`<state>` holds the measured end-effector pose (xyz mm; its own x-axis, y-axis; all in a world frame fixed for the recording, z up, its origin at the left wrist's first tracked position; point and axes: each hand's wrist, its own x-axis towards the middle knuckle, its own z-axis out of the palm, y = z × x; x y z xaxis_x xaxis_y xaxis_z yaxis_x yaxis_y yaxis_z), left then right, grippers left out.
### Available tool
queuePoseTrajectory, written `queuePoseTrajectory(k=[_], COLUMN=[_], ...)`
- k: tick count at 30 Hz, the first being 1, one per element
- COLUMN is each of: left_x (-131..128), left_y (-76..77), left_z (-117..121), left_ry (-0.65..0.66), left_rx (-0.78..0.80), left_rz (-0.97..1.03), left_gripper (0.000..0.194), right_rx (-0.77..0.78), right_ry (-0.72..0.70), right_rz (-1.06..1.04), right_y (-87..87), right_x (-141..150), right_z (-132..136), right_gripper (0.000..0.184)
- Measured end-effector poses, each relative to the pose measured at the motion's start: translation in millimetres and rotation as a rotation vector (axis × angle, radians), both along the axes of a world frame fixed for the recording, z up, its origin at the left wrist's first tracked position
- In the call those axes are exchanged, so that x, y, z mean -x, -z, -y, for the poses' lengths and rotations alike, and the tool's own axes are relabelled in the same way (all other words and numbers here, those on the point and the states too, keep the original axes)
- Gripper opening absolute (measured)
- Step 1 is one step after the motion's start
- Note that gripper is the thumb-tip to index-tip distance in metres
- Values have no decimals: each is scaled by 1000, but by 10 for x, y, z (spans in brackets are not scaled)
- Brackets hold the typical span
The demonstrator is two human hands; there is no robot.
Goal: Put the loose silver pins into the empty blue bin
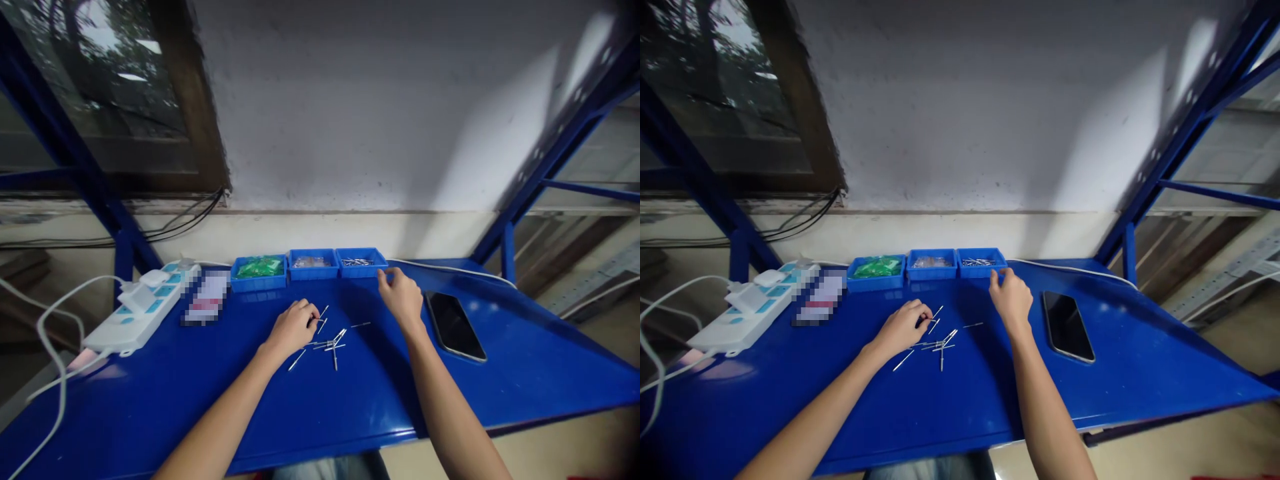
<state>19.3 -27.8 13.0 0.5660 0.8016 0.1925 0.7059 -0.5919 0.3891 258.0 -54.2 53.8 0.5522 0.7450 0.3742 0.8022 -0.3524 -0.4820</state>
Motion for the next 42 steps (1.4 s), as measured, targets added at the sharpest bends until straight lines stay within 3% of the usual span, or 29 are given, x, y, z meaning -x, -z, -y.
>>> queuePoseTrajectory(k=[3,7,10,13,20,28,31,33,37,39,40,42], left_x=[10,-5,2,29,35,10,16,20,-1,-24,-34,-48], left_y=[31,79,81,54,14,-37,-54,-67,-79,-74,-70,-63], left_z=[-20,-86,-129,-140,-92,-25,-22,-17,35,77,97,128], left_ry=[42,13,-5,-43,-50,-45,-113,-165,-101,-59,-56,-67], left_rx=[-25,41,114,119,153,204,212,208,127,61,39,20], left_rz=[26,229,442,521,580,616,652,618,301,143,87,6], left_gripper=[14,11,14,16,17,22,29,34,28,25,25,21], right_rx=[5,-7,-22,-55,-55,1,-72,-277,-1058,-1335,-1364,-1177], right_ry=[-131,-618,-853,-932,-959,-875,-803,-708,-400,-241,-176,-105], right_rz=[-9,6,31,46,170,308,279,192,18,-24,-24,21], right_y=[103,209,261,284,242,173,124,47,-210,-315,-339,-310], right_x=[133,488,662,696,678,844,848,772,492,345,277,152], right_z=[12,10,14,29,52,125,144,162,205,192,171,103], right_gripper=[38,29,22,15,11,16,18,18,16,17,19,24])
